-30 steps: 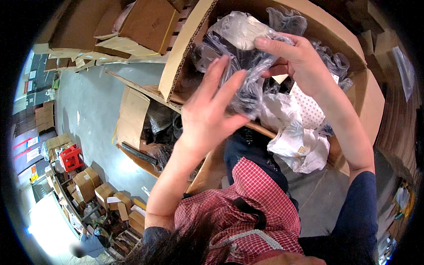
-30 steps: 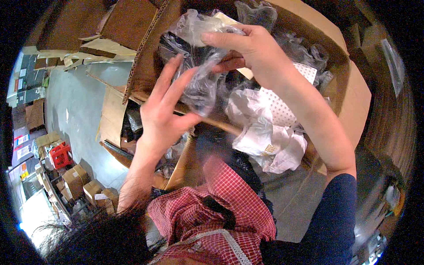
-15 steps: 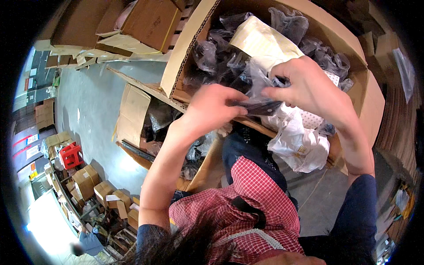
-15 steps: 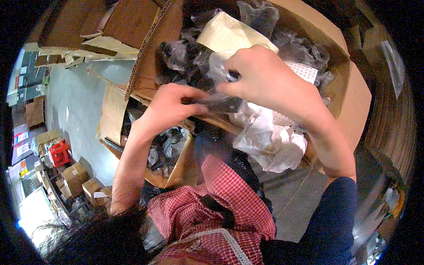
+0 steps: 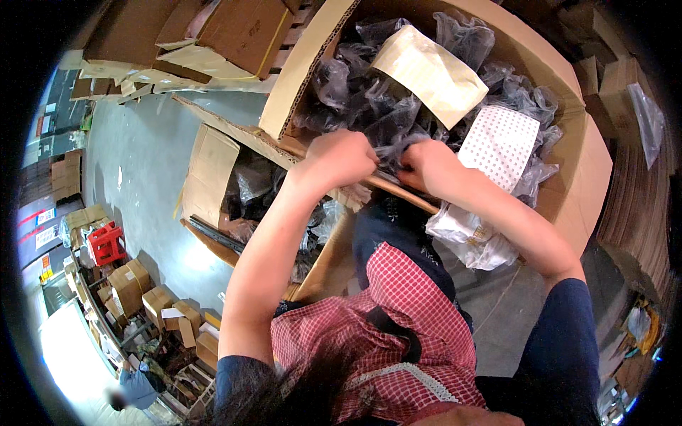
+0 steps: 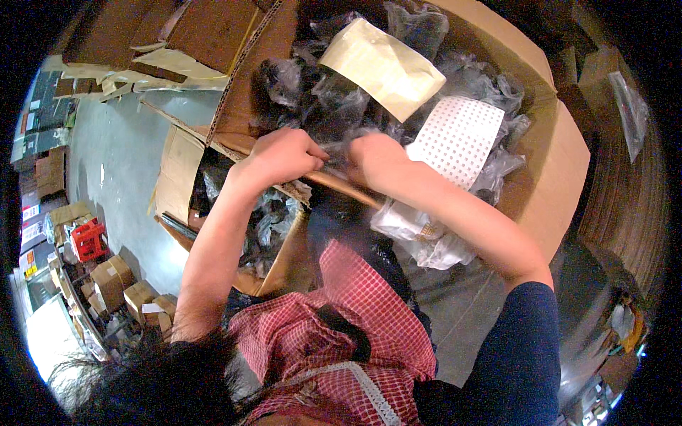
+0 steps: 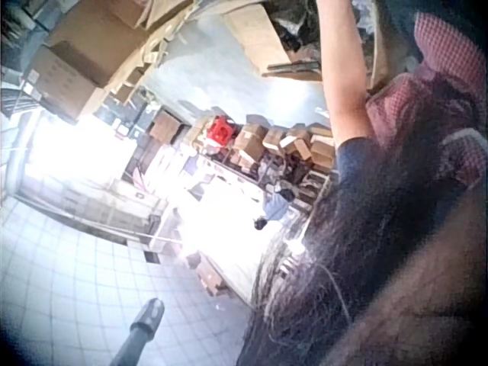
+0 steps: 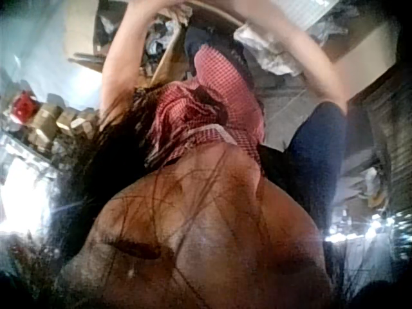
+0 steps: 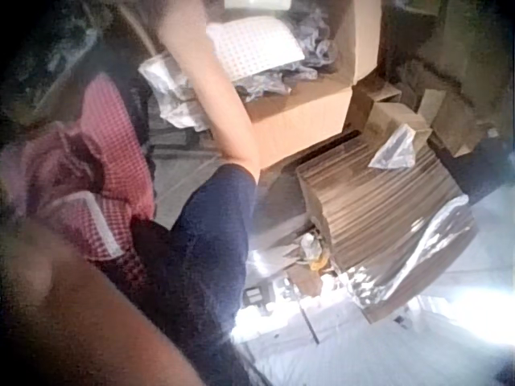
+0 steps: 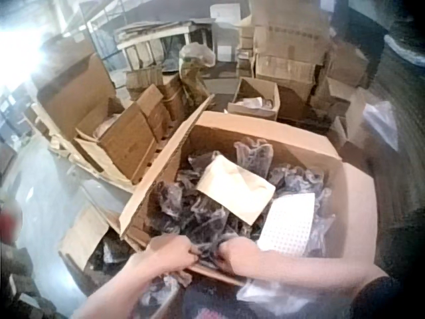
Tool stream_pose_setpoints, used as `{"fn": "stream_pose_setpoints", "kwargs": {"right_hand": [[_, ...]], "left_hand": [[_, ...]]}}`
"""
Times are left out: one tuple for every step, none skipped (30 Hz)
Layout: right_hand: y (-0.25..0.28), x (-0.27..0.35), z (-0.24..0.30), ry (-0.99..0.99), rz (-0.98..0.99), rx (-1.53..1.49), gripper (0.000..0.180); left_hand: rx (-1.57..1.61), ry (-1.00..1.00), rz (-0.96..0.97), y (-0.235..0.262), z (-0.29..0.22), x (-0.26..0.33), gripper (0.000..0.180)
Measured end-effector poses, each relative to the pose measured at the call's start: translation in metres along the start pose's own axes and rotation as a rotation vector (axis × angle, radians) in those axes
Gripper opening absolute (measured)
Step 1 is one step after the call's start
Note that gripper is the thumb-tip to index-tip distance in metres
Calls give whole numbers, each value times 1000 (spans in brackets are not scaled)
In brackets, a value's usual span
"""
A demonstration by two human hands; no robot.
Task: The person takes black plastic components from a box, wipes them with a cloth, and places them into individual plastic bags.
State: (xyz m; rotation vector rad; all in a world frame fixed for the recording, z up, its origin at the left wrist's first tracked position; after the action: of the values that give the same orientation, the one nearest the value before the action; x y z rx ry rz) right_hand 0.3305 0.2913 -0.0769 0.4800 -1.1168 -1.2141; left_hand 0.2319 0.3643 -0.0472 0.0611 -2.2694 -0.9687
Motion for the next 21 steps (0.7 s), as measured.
{"fn": "stream_pose_setpoints", "kwargs": {"right_hand": [[6,11,-5,-10,25,-37,25],[13,18,-6,-20,49,-75,25],[16,22,-3,-52,146,6,24],[24,26,-2,-67,136,6,23],[29,30,0,-82,127,5,23],[35,34,-1,-100,117,5,23],[41,35,-1,-87,102,-4,21],[59,39,-1,-81,7,-60,20],[79,46,-1,-72,-88,-118,20],[98,54,-1,-65,-177,-172,20],[118,66,-3,-65,-289,-262,20],[134,81,-7,-68,-401,-353,20],[143,93,-12,-37,-456,-446,20],[147,103,-16,-51,-442,-533,23],[147,111,-22,-86,-445,-648,27],[147,117,-26,-121,-440,-764,31],[150,122,-27,-148,-481,-694,36],[154,123,-27,-159,-509,-630,40],[162,120,-30,-113,-606,-500,48],[163,110,-40,-131,-662,-390,52],[164,95,-49,-133,-717,-285,55]], "left_hand": [[-2,1,41,-3,-1,-1,33],[-4,1,81,-6,-2,-2,34],[-25,-20,87,-8,-3,-6,34],[-45,-42,92,-9,-3,-10,34],[-64,-64,96,-11,-3,-11,34],[-54,-55,97,-10,-5,-10,34],[-44,-45,98,-8,-7,-7,33],[-33,-33,97,-6,-8,-4,33],[-67,-116,-152,12,-14,2,31],[-94,-199,-402,25,-19,18,30],[-120,-278,-653,34,-26,42,29],[214,-254,-718,35,-32,64,27],[557,-230,-767,40,-46,90,25],[787,-252,-766,40,-60,113,28],[878,-329,-776,46,-80,136,31],[929,-473,-853,53,-99,158,33],[903,-582,-879,61,-119,177,39],[874,-660,-922,65,-134,201,46],[836,-752,-959,73,-148,218,54],[801,-830,-999,79,-158,233,64],[753,-876,-1039,82,-162,246,74]]}}
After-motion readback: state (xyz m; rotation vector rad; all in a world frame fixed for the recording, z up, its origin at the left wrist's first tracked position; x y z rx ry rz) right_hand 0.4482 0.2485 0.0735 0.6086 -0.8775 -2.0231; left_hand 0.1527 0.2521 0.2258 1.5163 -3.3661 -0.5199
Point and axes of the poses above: each hand's wrist, its own x-axis away from the middle knuckle, its own y-axis out of the back of the hand, z = x × y, the point moved 9 cm from there along -x, towards the middle knuckle, and after that the axes turned 15 degrees about -y, right-handed, at the moved point
